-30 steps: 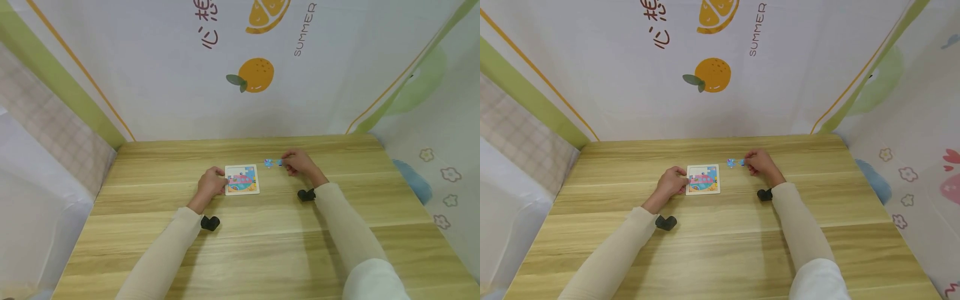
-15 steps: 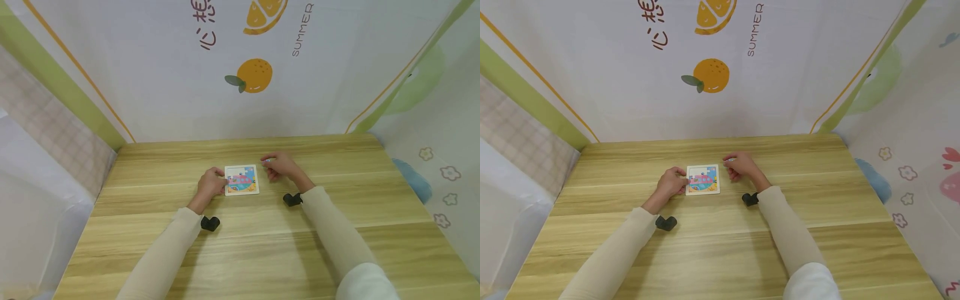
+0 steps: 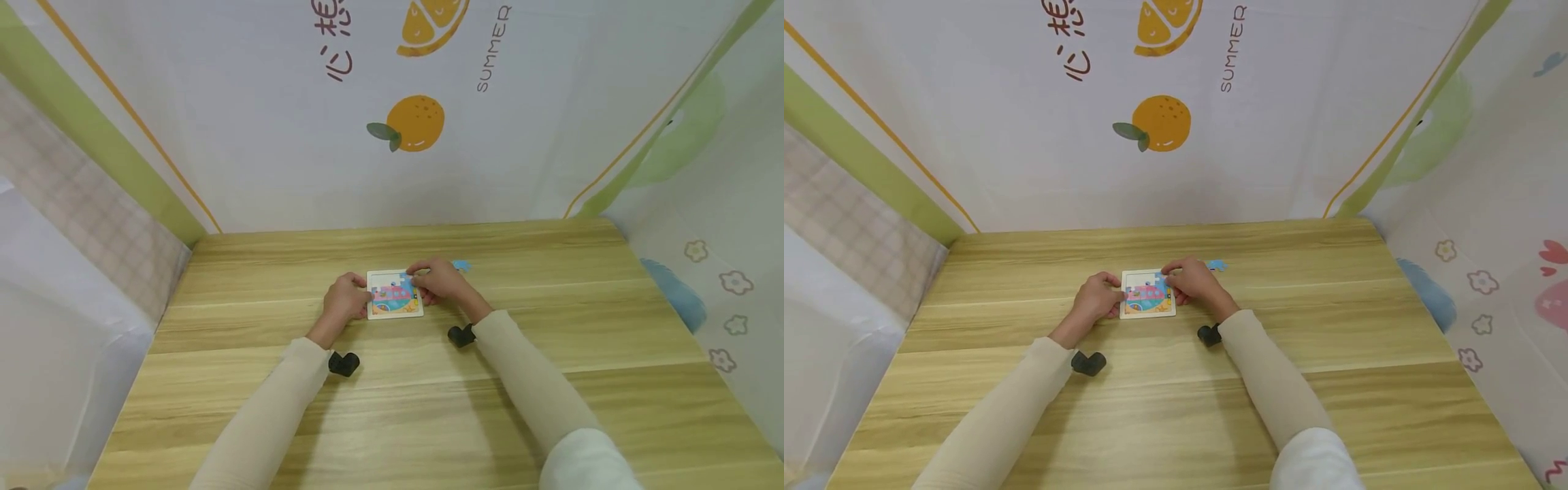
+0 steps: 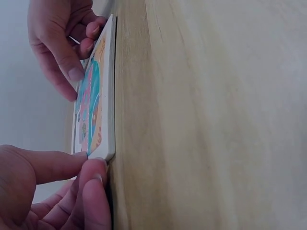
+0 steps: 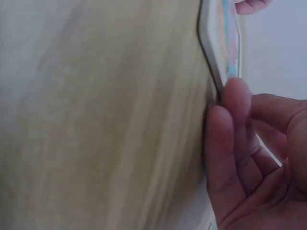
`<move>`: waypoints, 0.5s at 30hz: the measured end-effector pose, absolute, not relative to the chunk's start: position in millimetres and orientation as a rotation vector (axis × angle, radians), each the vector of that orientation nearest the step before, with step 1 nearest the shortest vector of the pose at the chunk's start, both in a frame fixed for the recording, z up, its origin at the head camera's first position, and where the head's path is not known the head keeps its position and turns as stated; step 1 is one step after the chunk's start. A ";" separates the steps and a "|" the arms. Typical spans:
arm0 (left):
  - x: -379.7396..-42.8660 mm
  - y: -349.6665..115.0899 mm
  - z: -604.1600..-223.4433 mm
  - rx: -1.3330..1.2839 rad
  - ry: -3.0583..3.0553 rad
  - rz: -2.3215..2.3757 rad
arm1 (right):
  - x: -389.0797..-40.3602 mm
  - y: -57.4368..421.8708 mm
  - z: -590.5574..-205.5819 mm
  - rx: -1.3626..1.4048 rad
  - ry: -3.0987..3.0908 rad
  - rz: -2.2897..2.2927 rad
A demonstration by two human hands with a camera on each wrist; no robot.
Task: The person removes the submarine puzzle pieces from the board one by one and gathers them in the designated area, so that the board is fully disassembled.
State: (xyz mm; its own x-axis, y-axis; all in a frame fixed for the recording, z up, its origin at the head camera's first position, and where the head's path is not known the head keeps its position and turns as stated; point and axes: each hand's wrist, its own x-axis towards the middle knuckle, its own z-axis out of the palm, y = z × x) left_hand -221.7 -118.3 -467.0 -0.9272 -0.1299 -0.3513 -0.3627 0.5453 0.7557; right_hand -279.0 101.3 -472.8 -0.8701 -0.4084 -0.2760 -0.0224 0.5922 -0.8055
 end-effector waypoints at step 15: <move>-222.5 -118.2 -465.9 -0.414 2.527 1.304 | -282.4 88.8 -466.9 -0.343 2.374 -1.062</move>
State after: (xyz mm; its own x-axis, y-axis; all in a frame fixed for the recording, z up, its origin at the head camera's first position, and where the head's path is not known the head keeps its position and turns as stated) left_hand -222.5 -118.2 -465.9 -0.9234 -0.1285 -0.3616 -0.3692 0.5550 0.7455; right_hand -282.4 88.8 -466.9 -0.8369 -0.4214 -0.3494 -0.0203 0.6617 -0.7495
